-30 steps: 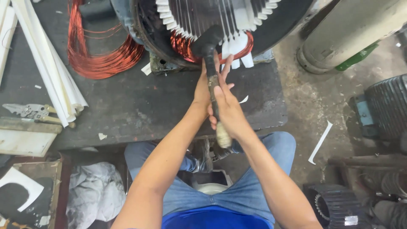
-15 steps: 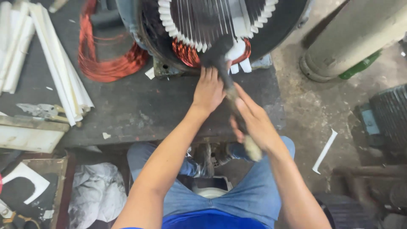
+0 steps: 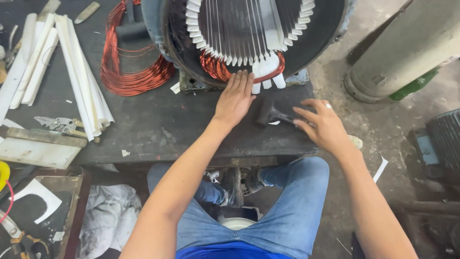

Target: Performing final winding adjustments on an electric motor stator by seating copper coils into slots using a mallet and wedge.

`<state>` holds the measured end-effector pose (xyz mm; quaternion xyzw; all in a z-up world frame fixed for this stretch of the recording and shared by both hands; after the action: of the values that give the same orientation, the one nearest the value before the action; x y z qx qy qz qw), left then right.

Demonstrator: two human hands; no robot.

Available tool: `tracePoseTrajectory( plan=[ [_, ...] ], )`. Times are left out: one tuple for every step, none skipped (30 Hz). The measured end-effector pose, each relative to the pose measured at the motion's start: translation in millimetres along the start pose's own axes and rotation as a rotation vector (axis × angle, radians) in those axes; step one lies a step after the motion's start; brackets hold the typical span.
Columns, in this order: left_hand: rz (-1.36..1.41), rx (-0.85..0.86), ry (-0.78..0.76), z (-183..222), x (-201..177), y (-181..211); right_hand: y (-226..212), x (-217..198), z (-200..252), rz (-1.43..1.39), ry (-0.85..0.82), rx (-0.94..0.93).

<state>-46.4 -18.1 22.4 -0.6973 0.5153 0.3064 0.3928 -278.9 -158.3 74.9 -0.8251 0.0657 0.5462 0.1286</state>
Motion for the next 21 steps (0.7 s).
tracePoseTrajectory(
  plan=[
    [0.002,0.002,0.012,0.9,-2.5,1.4,-17.0,-6.2,-13.8,-0.117,0.004,-0.011],
    [-0.002,-0.001,0.008,2.9,-10.0,3.0,-31.4,-5.0,-34.9,-0.122,0.004,-0.015],
    [-0.019,-0.007,-0.012,3.6,-16.6,4.6,-49.1,-6.4,-54.3,-0.116,0.043,-0.093],
    [-0.036,-0.013,-0.032,4.3,-23.1,6.0,-66.7,-7.9,-73.6,-0.111,0.083,-0.171],
    [-0.035,-0.009,-0.031,1.3,-8.3,-1.1,-65.5,3.6,-92.7,-0.11,0.084,-0.167],
    [-0.039,-0.021,0.005,-1.3,4.6,-9.9,-67.0,14.2,-111.6,-0.025,0.134,-0.205],
    [-0.044,-0.035,0.047,-6.0,17.7,-21.3,-68.4,24.2,-133.4,0.064,0.186,-0.245],
    [-0.043,-0.032,0.054,-16.7,27.7,-33.5,-57.4,33.8,-143.1,0.071,0.19,-0.244],
    [-0.011,0.045,0.047,-21.0,37.5,-41.5,-51.6,48.6,-150.2,0.159,0.185,-0.252],
    [0.022,0.121,0.041,-25.1,48.1,-49.7,-45.1,64.1,-157.6,0.247,0.181,-0.26],
    [0.028,0.13,0.034,-25.1,46.4,-55.7,-41.7,69.7,-158.5,0.243,0.177,-0.248],
    [0.095,0.16,-0.005,-26.1,47.1,-60.0,-40.7,74.3,-157.3,0.256,0.214,-0.309],
    [0.161,0.189,-0.037,-31.8,47.0,-63.4,-36.6,75.2,-157.2,0.275,0.253,-0.373],
    [0.167,0.197,-0.038,-28.3,43.4,-58.5,-38.5,68.5,-152.4,0.277,0.251,-0.365],
    [0.08,0.207,0.001,-24.3,36.1,-56.8,-43.4,60.4,-149.9,0.258,0.289,-0.393],
    [-0.007,0.217,0.04,-20.1,28.9,-54.1,-48.0,52.2,-146.7,0.239,0.327,-0.422],
    [-0.006,0.209,0.038,-23.4,34.8,-53.8,-46.1,54.2,-147.7,0.236,0.321,-0.428],
    [-0.067,0.198,0.109,-25.9,37.1,-52.5,-44.3,54.8,-146.9,0.274,0.378,-0.431],
    [-0.129,0.186,0.176,-24.2,39.6,-50.5,-44.5,57.9,-144.2,0.306,0.435,-0.434],
    [-0.129,0.177,0.168,-18.4,41.4,-47.3,-45.3,68.2,-137.7,0.298,0.43,-0.44],
    [-0.133,0.171,0.194,-19.8,40.5,-47.3,-42.2,72.6,-136.5,0.308,0.472,-0.413]
  ],
)
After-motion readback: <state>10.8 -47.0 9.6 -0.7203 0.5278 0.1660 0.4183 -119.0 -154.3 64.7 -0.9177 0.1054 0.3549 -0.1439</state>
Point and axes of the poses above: each hand's wrist, its own z-axis away from the middle knuckle, its own x-axis out of the palm, y = z × x, the point moved 5 cm from there along -z, towards the middle knuckle, and after that the axes turned 12 degrees about x, right-handed, at the moved point
